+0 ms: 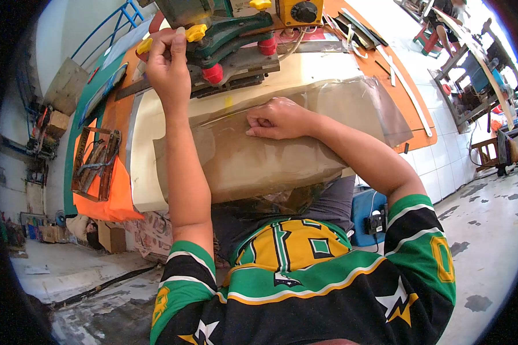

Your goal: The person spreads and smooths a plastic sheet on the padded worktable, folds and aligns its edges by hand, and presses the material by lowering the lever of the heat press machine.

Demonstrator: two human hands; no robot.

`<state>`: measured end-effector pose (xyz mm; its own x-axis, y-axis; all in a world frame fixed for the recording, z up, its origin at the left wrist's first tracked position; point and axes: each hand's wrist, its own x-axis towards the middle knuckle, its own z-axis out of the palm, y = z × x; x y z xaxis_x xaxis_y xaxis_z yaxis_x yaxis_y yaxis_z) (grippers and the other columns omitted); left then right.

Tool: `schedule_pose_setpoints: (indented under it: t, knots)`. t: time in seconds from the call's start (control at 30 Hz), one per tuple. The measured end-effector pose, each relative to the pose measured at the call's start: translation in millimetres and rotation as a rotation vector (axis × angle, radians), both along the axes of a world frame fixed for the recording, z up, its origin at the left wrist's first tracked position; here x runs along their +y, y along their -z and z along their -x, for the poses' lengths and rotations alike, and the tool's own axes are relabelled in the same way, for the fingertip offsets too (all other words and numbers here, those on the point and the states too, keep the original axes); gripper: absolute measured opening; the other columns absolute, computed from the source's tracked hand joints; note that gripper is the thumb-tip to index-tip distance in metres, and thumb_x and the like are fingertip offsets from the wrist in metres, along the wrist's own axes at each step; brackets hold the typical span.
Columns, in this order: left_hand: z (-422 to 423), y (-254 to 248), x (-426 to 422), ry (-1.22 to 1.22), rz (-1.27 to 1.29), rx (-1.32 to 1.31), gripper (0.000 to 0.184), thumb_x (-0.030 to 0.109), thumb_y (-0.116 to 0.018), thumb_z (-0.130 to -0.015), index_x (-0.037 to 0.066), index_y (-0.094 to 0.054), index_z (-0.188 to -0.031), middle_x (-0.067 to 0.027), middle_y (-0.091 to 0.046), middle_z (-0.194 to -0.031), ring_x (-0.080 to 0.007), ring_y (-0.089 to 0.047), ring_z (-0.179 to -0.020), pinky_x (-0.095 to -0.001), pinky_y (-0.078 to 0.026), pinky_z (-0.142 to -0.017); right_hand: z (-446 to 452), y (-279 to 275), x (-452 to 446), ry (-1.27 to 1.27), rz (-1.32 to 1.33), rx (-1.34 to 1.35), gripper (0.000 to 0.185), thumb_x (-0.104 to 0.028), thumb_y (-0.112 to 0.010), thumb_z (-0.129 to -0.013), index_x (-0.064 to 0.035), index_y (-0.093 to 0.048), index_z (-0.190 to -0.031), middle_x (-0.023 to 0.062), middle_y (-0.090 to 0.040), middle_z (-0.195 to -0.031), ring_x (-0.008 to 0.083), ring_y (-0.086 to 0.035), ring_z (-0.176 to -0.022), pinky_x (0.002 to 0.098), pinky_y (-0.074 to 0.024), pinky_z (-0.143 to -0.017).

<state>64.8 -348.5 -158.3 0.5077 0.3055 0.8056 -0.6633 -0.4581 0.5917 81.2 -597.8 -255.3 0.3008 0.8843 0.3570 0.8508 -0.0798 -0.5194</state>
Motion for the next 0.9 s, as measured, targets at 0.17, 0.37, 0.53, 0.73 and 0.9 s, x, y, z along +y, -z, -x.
schedule_pose_setpoints:
  t: [0.17,0.37,0.53,0.73,0.9]
  knots:
    - [3.5,-5.9,-12.2,0.053,-0.069,-0.127,0.017,0.016,-0.074,-0.1,0.001,-0.067,-0.098,-0.0017,-0.063,-0.104,-0.0071,-0.058,-0.088,-0.0215,-0.047,-0.081,-1.5,0.5,1.0,-0.001,0.026,-0.019,0.033,-0.038,-0.071,-0.097,-0.0099,-0.06,-0.084,0.0076,-0.061,-0.064,0.0313,-0.064,-0.062,0.0452,-0.0448,-0.058]
    - [0.7,-4.3,-11.5,0.056,-0.03,-0.102,0.018,0.017,-0.075,-0.099,0.0,-0.069,-0.099,-0.0014,-0.061,-0.103,-0.0078,-0.057,-0.088,-0.0218,-0.047,-0.081,0.9,-4.9,1.2,-0.001,0.007,-0.011,0.033,-0.037,-0.071,-0.097,-0.0099,-0.06,-0.083,0.0076,-0.06,-0.064,0.0311,-0.063,-0.061,0.0452,-0.0446,-0.058]
    - [0.6,-4.2,-5.9,0.048,-0.068,-0.075,0.019,0.018,-0.074,-0.101,-0.001,-0.071,-0.1,-0.0011,-0.062,-0.101,-0.0078,-0.057,-0.088,-0.0221,-0.047,-0.082,-2.9,3.4,0.0,0.008,0.039,-0.009,0.033,-0.037,-0.071,-0.098,-0.0095,-0.061,-0.084,0.0074,-0.062,-0.065,0.0303,-0.064,-0.062,0.0439,-0.0462,-0.058]
    - [7.7,-6.4,-10.4,0.039,-0.012,0.009,0.02,0.02,-0.071,-0.103,0.0,-0.071,-0.1,-0.0011,-0.065,-0.099,-0.0073,-0.057,-0.087,-0.0227,-0.047,-0.082,0.4,-3.5,-0.7,0.017,0.08,0.048,0.035,-0.044,-0.068,-0.098,-0.0111,-0.062,-0.086,0.0128,-0.067,-0.073,0.0393,-0.067,-0.074,0.0529,-0.0493,-0.067]
    - [-1.1,1.5,-12.8,-0.126,-0.076,-0.145,0.032,0.033,-0.078,-0.097,0.003,-0.067,-0.095,-0.0002,-0.066,-0.088,-0.0073,-0.055,-0.073,-0.0244,-0.047,-0.066,-1.4,1.4,0.8,0.0,0.007,-0.014,0.033,-0.036,-0.072,-0.097,-0.009,-0.059,-0.083,0.0079,-0.061,-0.065,0.0316,-0.064,-0.063,0.0454,-0.0464,-0.059]
